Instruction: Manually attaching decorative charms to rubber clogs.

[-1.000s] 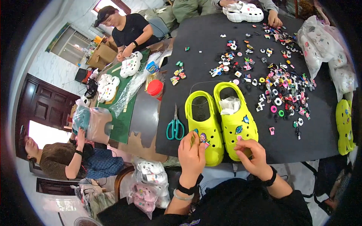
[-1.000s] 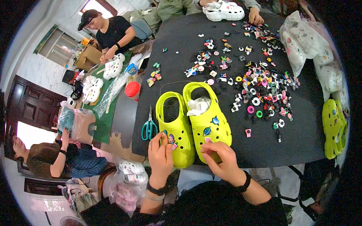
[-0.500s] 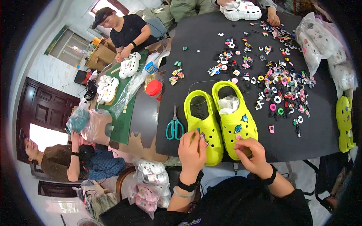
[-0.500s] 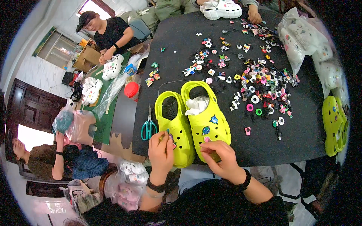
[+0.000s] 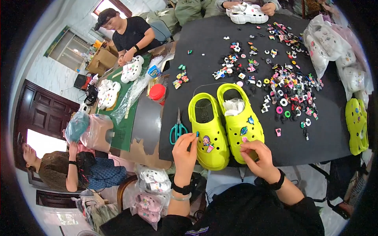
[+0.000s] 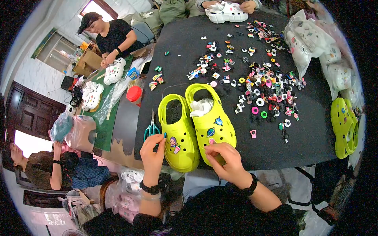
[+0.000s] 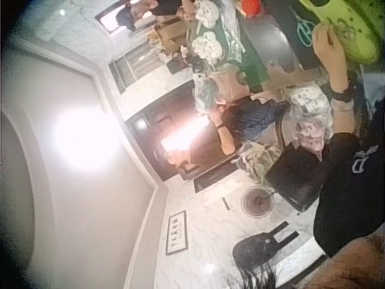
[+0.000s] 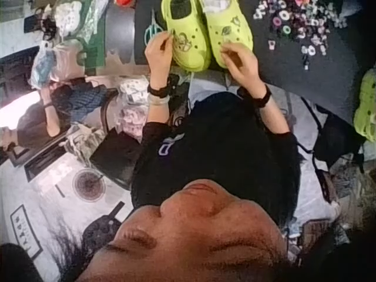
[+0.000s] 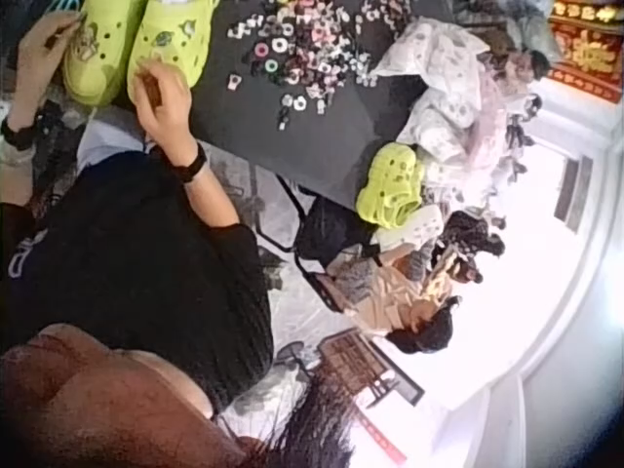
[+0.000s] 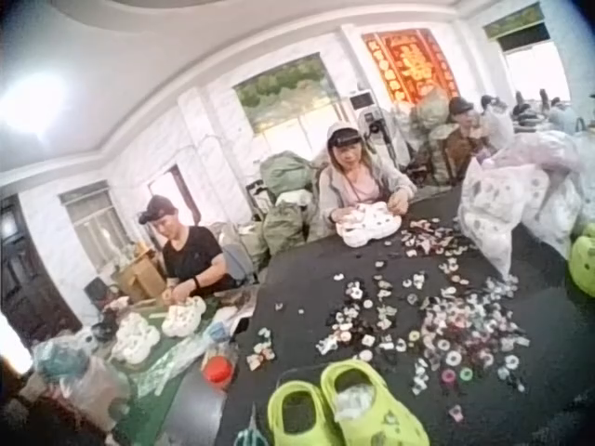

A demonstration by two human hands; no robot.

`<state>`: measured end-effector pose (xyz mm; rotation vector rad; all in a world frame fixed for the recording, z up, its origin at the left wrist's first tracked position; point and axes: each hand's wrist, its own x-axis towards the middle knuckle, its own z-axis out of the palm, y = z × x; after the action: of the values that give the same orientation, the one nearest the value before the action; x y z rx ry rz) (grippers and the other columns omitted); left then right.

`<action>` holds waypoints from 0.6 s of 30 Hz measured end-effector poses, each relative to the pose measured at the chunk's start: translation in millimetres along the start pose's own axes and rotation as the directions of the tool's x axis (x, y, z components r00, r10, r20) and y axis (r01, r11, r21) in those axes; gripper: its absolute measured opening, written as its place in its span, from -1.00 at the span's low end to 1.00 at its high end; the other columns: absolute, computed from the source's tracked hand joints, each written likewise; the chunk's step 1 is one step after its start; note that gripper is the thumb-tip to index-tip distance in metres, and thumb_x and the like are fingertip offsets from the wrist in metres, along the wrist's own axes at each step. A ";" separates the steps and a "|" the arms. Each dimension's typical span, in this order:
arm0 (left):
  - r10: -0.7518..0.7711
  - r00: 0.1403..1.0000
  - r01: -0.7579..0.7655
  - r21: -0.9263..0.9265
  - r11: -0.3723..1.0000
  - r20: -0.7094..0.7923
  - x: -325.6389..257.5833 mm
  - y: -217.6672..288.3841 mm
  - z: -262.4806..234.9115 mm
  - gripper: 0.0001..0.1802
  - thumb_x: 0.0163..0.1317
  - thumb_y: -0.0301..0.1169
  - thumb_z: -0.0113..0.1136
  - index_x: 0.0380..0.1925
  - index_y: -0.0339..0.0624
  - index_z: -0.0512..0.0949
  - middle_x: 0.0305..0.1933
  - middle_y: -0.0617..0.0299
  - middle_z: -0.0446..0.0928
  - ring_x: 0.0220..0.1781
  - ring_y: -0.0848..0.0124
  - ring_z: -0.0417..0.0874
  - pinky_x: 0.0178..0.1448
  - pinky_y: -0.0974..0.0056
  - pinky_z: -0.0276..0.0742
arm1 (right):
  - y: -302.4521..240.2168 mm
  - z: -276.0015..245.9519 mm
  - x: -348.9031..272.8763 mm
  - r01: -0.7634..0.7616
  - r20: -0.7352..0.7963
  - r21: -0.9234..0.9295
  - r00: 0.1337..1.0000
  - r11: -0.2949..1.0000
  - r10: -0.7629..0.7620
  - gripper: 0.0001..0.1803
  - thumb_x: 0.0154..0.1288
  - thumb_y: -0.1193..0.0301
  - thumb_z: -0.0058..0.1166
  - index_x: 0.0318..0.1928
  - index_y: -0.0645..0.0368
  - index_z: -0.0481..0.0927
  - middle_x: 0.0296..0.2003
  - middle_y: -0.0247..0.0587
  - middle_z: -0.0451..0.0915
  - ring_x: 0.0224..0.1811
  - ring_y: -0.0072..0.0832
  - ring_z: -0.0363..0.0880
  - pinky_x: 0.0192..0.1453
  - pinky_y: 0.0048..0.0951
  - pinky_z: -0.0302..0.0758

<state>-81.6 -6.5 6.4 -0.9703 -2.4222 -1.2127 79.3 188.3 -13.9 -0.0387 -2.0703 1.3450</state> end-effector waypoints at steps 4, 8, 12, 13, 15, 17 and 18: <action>-0.124 0.992 0.126 -0.102 0.987 0.027 -1.4 -3.7 -2.5 -0.85 0.10 -0.64 0.35 -0.29 -0.37 0.65 -0.22 0.12 0.64 -0.25 0.44 0.65 -0.14 0.39 0.59 | -0.3 -0.8 0.0 -0.008 0.005 0.015 1.000 1.000 0.008 -0.71 0.14 0.62 0.23 -0.09 0.19 0.59 -0.29 -0.18 0.65 -0.28 -0.27 0.64 -0.12 -0.33 0.55; -0.231 0.972 0.234 -0.211 0.949 0.040 -2.9 -12.1 -3.1 -0.85 0.04 -0.64 0.38 -0.34 -0.36 0.65 -0.29 0.13 0.64 -0.35 0.44 0.64 -0.22 0.39 0.57 | 1.2 -1.1 0.6 0.027 -0.003 0.004 1.000 1.000 -0.027 -0.71 0.14 0.63 0.23 -0.09 0.19 0.59 -0.29 -0.19 0.65 -0.28 -0.28 0.64 -0.12 -0.33 0.55; -0.261 0.963 0.270 -0.236 0.934 0.068 2.8 -5.2 -2.4 -0.86 0.05 -0.63 0.38 -0.34 -0.36 0.66 -0.30 0.13 0.64 -0.35 0.43 0.64 -0.22 0.38 0.57 | 3.0 -1.9 -0.3 0.023 0.002 0.015 1.000 1.000 -0.023 -0.70 0.13 0.63 0.23 -0.09 0.20 0.59 -0.29 -0.20 0.64 -0.28 -0.29 0.64 -0.13 -0.34 0.55; -0.222 0.974 0.227 -0.172 0.959 0.048 3.7 -0.2 -1.2 -0.86 0.05 -0.62 0.38 -0.34 -0.36 0.67 -0.30 0.13 0.64 -0.35 0.43 0.64 -0.22 0.38 0.56 | 3.9 -1.7 -0.5 0.023 0.000 0.013 1.000 1.000 -0.023 -0.70 0.12 0.63 0.23 -0.10 0.20 0.60 -0.30 -0.20 0.64 -0.29 -0.29 0.64 -0.13 -0.35 0.55; -0.181 0.983 0.183 -0.101 0.978 0.030 0.4 -0.5 3.2 -0.86 0.06 -0.62 0.39 -0.33 -0.37 0.67 -0.29 0.12 0.64 -0.35 0.42 0.64 -0.22 0.37 0.56 | 3.4 -1.2 -0.1 0.027 -0.007 0.014 1.000 1.000 -0.027 -0.71 0.12 0.63 0.23 -0.10 0.20 0.60 -0.31 -0.20 0.64 -0.30 -0.30 0.64 -0.15 -0.35 0.55; -0.131 0.989 0.118 -0.176 0.977 -0.069 -11.3 -15.5 12.0 -0.86 0.12 -0.67 0.35 -0.29 -0.42 0.64 -0.17 0.11 0.62 -0.19 0.47 0.62 -0.11 0.40 0.55 | 2.3 0.0 1.1 0.035 -0.010 0.019 0.999 0.999 -0.035 -0.71 0.11 0.63 0.23 -0.11 0.20 0.60 -0.32 -0.20 0.64 -0.31 -0.30 0.64 -0.16 -0.35 0.54; -0.169 0.978 0.138 -0.224 0.965 -0.125 -16.1 -17.5 18.5 -0.86 0.13 -0.67 0.34 -0.28 -0.41 0.64 -0.17 0.10 0.61 -0.16 0.45 0.61 -0.07 0.41 0.54 | 2.4 -0.3 0.5 0.037 -0.006 0.014 0.999 0.999 -0.037 -0.71 0.11 0.63 0.23 -0.11 0.20 0.60 -0.33 -0.19 0.63 -0.32 -0.31 0.64 -0.18 -0.35 0.54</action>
<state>-80.2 -6.6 -23.7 -0.7293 -2.3257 -1.5675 78.3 189.8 -15.6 0.0018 -2.0465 1.3353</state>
